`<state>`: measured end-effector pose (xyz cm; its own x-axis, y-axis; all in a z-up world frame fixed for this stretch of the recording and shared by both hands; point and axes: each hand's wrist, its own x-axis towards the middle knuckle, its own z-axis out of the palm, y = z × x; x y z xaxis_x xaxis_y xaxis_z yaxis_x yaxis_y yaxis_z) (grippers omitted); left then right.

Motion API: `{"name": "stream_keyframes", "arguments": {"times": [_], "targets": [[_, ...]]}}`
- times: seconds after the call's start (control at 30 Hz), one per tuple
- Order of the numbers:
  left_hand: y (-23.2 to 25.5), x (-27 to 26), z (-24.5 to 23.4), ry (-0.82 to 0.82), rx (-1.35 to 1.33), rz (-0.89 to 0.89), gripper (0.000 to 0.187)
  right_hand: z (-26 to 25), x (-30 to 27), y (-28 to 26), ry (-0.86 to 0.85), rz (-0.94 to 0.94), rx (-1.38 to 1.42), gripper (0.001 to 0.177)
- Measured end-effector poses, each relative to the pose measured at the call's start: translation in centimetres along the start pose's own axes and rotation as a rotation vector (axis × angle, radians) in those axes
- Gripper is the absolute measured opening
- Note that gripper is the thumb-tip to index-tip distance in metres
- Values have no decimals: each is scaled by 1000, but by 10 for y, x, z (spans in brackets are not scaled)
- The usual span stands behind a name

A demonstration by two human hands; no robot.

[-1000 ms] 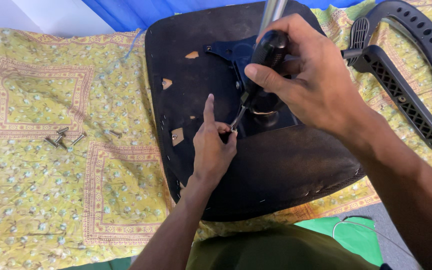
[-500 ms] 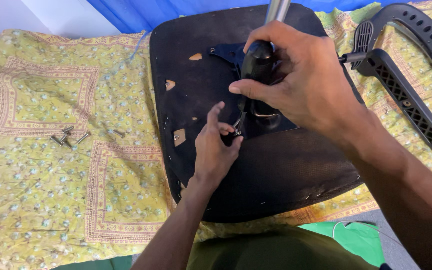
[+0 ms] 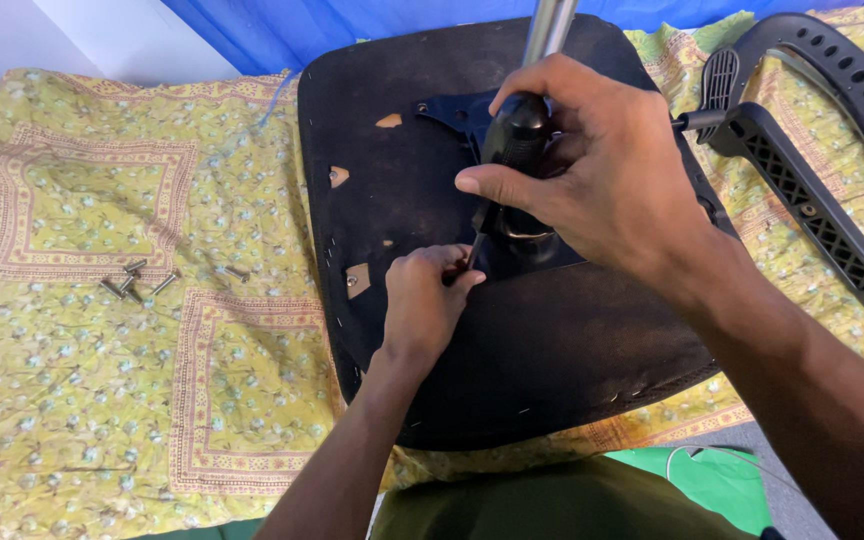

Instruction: The person uses a screwdriver to tighten screws on the underside of an office chair seat, securing the central gas-lift mechanism. The person repeatedly turns the screwdriver to fasten the components together.

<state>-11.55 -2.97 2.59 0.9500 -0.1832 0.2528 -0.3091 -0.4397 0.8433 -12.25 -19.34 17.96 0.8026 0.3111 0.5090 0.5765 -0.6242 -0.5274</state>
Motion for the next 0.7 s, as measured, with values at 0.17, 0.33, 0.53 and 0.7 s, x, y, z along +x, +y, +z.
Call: {"name": "stream_keyframes", "arguments": {"times": [0.17,0.33,0.53,0.7], "targets": [[-2,2,1,-31,12,-20,23,0,2,-2,-69,100,-24,46],[-4,3,2,-34,50,-26,23,-9,9,-1,-200,-3,107,42],[-8,4,0,-20,47,49,21,-20,15,1,-321,-64,190,45],[1,5,-2,-31,36,-37,21,-1,4,-2,-104,57,113,41]]}}
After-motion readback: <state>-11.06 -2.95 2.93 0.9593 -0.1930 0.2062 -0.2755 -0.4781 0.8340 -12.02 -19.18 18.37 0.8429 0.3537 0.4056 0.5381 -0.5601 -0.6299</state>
